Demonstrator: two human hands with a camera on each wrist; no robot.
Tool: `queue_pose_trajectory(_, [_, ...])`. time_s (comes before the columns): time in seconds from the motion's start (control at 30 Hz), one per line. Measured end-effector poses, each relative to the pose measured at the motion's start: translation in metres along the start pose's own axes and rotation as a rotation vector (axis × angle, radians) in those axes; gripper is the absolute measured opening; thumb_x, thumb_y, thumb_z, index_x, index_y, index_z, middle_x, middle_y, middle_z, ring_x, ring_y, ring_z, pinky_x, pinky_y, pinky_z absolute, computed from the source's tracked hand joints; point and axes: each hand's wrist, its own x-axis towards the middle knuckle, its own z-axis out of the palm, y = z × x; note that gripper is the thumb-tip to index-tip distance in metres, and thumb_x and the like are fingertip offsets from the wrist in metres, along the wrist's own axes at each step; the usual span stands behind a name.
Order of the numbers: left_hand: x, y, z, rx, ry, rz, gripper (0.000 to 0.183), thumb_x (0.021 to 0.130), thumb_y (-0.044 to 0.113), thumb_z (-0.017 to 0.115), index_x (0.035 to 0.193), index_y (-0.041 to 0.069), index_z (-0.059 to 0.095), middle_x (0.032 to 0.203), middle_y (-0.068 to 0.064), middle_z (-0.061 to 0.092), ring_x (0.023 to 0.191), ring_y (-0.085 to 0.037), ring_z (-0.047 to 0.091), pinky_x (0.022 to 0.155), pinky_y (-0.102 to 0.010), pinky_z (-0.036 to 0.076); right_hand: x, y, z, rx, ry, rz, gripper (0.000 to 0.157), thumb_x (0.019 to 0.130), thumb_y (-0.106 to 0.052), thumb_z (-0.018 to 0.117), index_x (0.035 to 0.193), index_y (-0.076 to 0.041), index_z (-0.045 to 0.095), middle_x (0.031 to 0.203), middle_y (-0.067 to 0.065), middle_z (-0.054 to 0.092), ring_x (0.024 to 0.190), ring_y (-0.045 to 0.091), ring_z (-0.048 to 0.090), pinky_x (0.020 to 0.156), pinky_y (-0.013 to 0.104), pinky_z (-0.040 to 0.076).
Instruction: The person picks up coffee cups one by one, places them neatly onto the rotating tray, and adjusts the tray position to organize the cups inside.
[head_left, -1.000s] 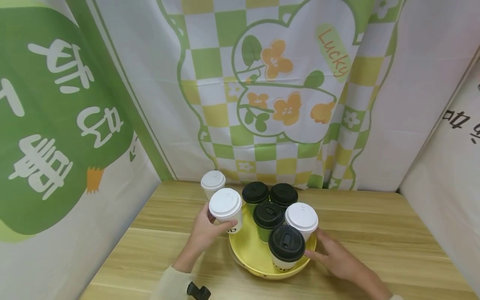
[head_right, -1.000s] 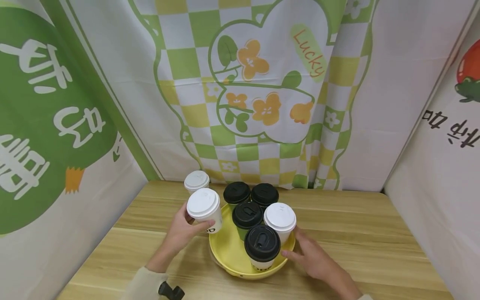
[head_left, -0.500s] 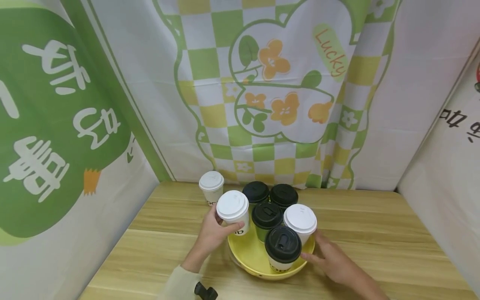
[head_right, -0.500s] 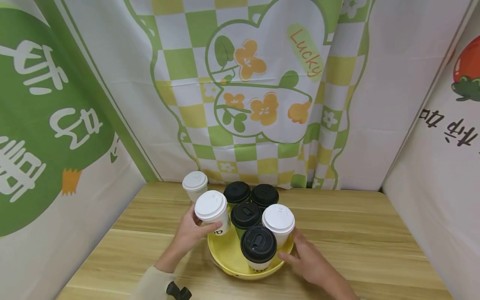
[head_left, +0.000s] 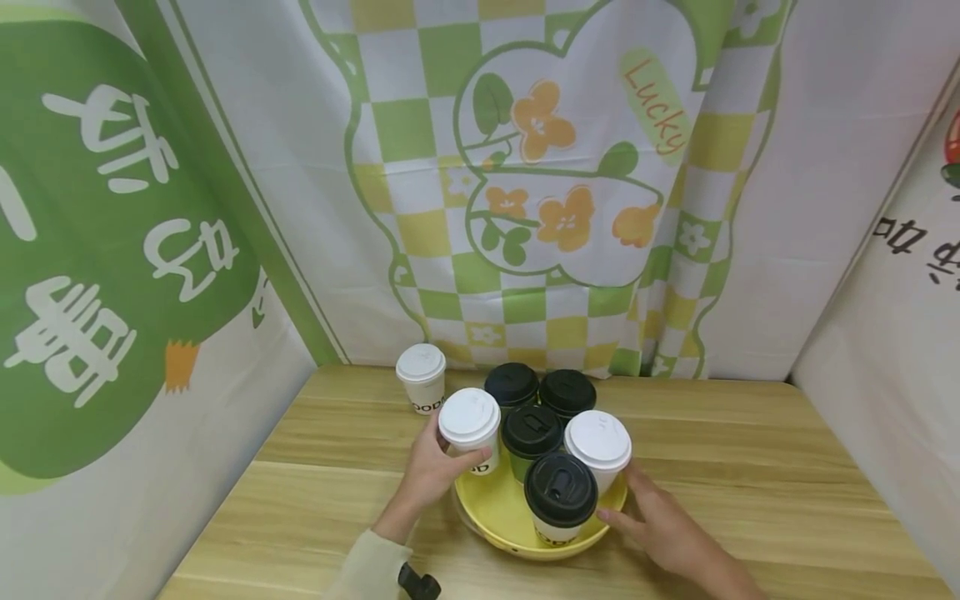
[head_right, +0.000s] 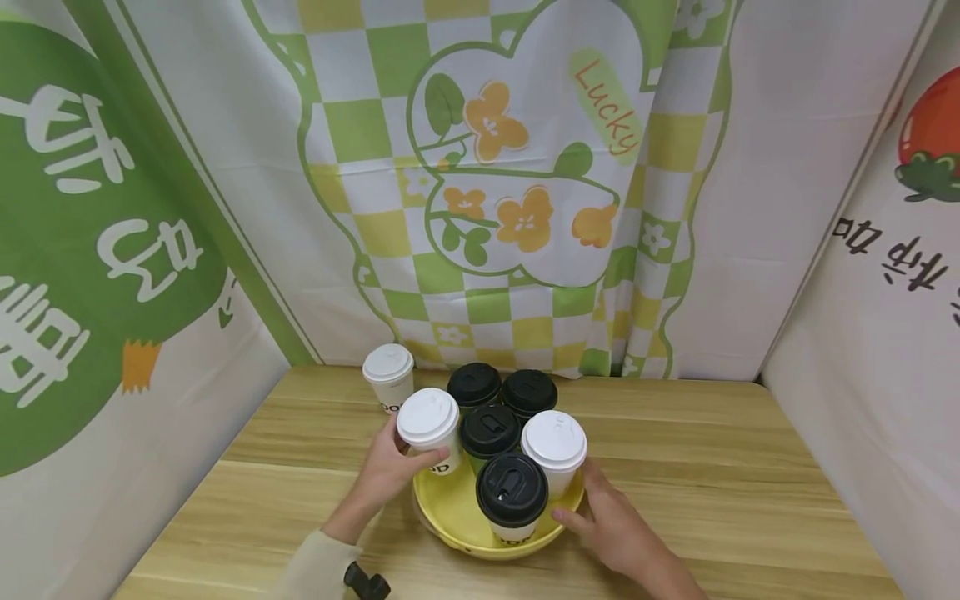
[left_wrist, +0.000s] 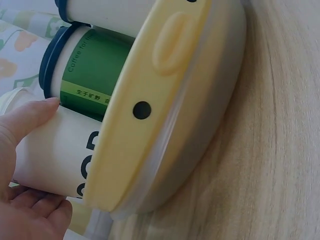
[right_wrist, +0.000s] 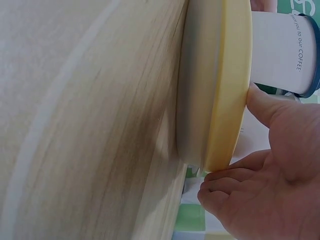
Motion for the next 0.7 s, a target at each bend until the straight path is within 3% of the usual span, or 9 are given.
queue_pose_trajectory(0.7, [0.002,-0.011,0.01,0.002,-0.012,-0.007,0.099,0.078,0.009,0.092,0.159,-0.001,0.036,0.157,-0.021,0.051,0.149,-0.038,0.049,0.13,-0.05,0.034,-0.002,-0.003,-0.001,0.016,-0.036,0.037,0.101,0.099,-0.046,0.071,0.17,-0.006,0.013,0.174,0.025,0.018,0.156,0.048,0.029,0.126,0.064,0.025])
